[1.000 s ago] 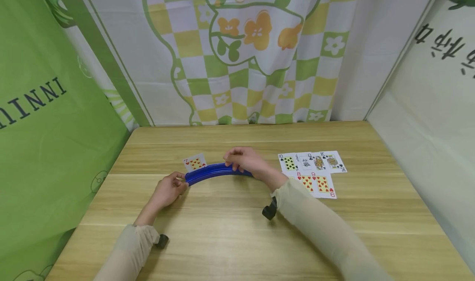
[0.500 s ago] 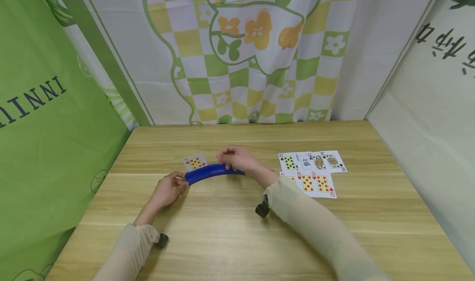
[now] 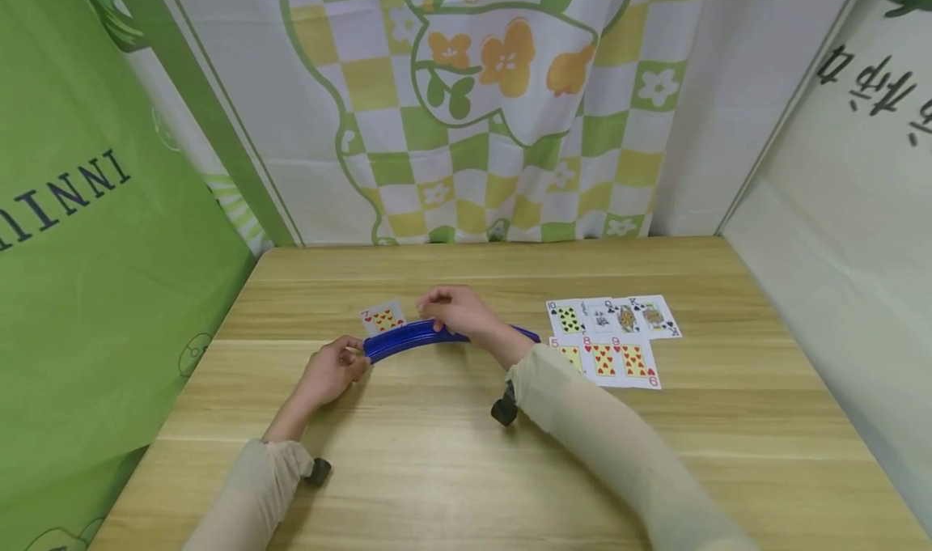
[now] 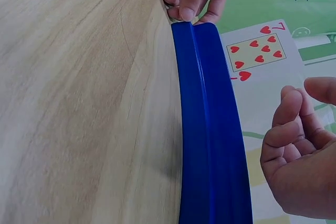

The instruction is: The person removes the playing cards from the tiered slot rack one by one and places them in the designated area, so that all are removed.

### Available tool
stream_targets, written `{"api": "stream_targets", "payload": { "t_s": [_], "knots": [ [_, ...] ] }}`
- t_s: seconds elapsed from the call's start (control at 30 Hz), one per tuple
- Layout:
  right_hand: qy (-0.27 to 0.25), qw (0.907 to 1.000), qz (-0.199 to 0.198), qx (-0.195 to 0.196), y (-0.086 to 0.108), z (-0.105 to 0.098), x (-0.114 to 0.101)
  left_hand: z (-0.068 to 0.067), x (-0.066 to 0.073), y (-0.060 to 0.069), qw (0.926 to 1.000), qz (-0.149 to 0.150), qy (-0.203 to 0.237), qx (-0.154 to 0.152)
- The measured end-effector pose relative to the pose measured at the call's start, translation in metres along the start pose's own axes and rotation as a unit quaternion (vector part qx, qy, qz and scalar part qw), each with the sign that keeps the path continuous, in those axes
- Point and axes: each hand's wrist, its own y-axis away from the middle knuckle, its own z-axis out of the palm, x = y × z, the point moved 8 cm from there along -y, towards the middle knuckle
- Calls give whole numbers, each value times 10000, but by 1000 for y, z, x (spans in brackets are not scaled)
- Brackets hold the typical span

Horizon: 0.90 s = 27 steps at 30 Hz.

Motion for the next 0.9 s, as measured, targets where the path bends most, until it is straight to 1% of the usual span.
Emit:
{"api": "stream_targets", "payload": {
  "t_s": [0.23, 0.43, 0.6, 0.9],
  "knots": [
    [18, 10000, 5, 65, -6, 4, 2, 0, -1, 0, 10000, -56, 69, -25],
    [90, 9999, -45, 116, -9, 7, 2, 0, 0, 1, 10000, -13, 74, 8],
    [152, 9996, -77, 203, -12, 9, 0, 0, 1, 1, 9999, -64, 90, -14],
    [147, 9996, -155, 186, -14, 17, -7, -1, 1, 0, 9999, -97, 106, -12]
  ]
}}
